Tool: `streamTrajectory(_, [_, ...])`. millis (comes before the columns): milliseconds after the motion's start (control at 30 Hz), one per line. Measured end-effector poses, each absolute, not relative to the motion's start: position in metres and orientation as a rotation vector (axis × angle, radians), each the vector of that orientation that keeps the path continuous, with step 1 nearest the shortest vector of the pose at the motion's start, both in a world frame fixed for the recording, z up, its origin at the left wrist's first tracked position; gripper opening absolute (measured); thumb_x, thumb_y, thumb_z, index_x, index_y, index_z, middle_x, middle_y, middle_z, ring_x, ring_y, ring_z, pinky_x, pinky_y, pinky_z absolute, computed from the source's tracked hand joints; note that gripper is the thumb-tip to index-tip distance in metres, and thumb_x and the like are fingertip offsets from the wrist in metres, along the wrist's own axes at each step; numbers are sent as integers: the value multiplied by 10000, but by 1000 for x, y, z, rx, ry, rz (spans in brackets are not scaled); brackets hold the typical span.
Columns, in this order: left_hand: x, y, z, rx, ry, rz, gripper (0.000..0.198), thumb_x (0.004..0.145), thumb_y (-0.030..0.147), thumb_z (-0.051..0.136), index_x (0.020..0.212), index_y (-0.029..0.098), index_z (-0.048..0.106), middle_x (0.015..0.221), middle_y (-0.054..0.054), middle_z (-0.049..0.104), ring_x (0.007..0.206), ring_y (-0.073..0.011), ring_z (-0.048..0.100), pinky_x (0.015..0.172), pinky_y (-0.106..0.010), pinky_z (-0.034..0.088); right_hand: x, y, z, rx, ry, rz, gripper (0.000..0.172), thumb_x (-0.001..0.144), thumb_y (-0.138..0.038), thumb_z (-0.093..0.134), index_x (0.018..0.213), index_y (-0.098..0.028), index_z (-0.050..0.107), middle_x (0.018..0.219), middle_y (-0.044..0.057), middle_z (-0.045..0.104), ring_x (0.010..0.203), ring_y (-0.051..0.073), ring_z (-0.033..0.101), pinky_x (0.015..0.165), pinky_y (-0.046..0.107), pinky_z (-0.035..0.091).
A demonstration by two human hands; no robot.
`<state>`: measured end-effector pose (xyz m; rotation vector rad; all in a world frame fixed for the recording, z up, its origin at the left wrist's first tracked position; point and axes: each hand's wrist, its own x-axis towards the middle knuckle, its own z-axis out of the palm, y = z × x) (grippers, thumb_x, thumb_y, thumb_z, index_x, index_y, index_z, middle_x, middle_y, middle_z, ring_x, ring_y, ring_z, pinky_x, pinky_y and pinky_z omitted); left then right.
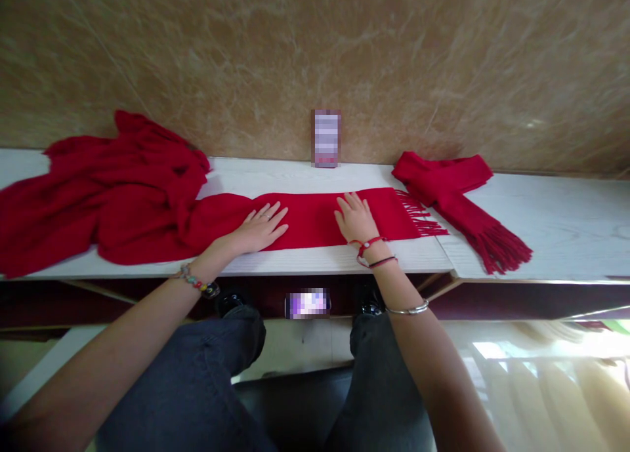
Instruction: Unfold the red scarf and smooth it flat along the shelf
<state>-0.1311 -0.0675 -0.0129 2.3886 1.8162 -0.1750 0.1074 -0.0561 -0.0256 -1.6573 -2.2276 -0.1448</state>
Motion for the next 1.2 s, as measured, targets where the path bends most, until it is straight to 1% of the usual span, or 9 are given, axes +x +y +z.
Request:
streamTrajectory(167, [-133,-67,-16,2407,1813,-169,604,953,440,190,1491,165,173,1568,-71,86,1433,-262,88,1143,-453,140,48,-75,-26,-1330,-2558,-14,465,924,-287,419,1360,-136,473,1465,128,380,1370,250,305,1107,466,270])
streamTrajectory(333, [-133,-67,-16,2411,1811,-156,605,954,448,178,1491,171,171,1569,-72,82,1433,-265,84,1141,-457,144,52,-73,-31,-1321,-2694,74,472,945,-313,380,1381,-147,446,1460,113,393,1353,235,337,1101,453,283])
streamTrajectory(467, [-132,-68,-14,2399,1806,-161,612,953,457,175,1491,168,169,1569,-72,77,1434,-259,82,1144,-451,134,86,-65,-32,-1472,-2605,71,459,941,-287,366,1375,-167,454,1461,111,390,1351,230,344,1092,466,296])
streamTrajectory(600, [-131,-70,-11,2384,1809,-167,610,954,451,174,1491,162,172,1569,-75,77,1434,-257,77,1147,-441,129,128,-61,-30,-1744,-2480,10,465,938,-259,349,1374,-133,452,1460,131,386,1337,248,367,1084,472,310])
streamTrajectory(700, [-130,-70,-11,2380,1810,-174,611,952,454,168,1492,168,168,1569,-69,75,1434,-256,75,1147,-440,127,160,-61,-31,-1914,-2352,-71,461,935,-266,350,1360,-132,468,1448,133,404,1329,259,376,1073,489,324])
streamTrajectory(867, [-132,-69,-13,2397,1808,-168,612,950,451,179,1491,167,172,1568,-72,82,1434,-258,77,1146,-442,131,184,-62,-34,-2036,-2181,-149,474,917,-268,353,1332,-87,493,1403,172,455,1300,293,406,1037,503,369])
streamTrajectory(933, [-132,-68,-14,2399,1802,-164,614,948,454,182,1491,167,173,1568,-72,82,1434,-259,78,1145,-447,132,177,-62,-33,-1995,-2155,-213,461,906,-262,369,1310,-93,515,1398,179,458,1300,314,399,1034,543,351])
streamTrajectory(1033, [-133,-67,-15,2397,1793,-159,620,946,463,181,1491,167,174,1570,-69,76,1434,-259,77,1145,-450,129,148,-64,-29,-1793,-2229,-256,445,902,-254,384,1312,-143,516,1428,158,427,1324,324,363,1035,612,299])
streamTrajectory(1200, [-132,-67,-15,2384,1810,-144,615,947,460,176,1492,175,166,1571,-62,64,1435,-257,70,1146,-453,125,84,-69,-23,-1503,-2454,-126,454,927,-288,378,1353,-169,480,1474,121,367,1372,276,293,1080,541,279])
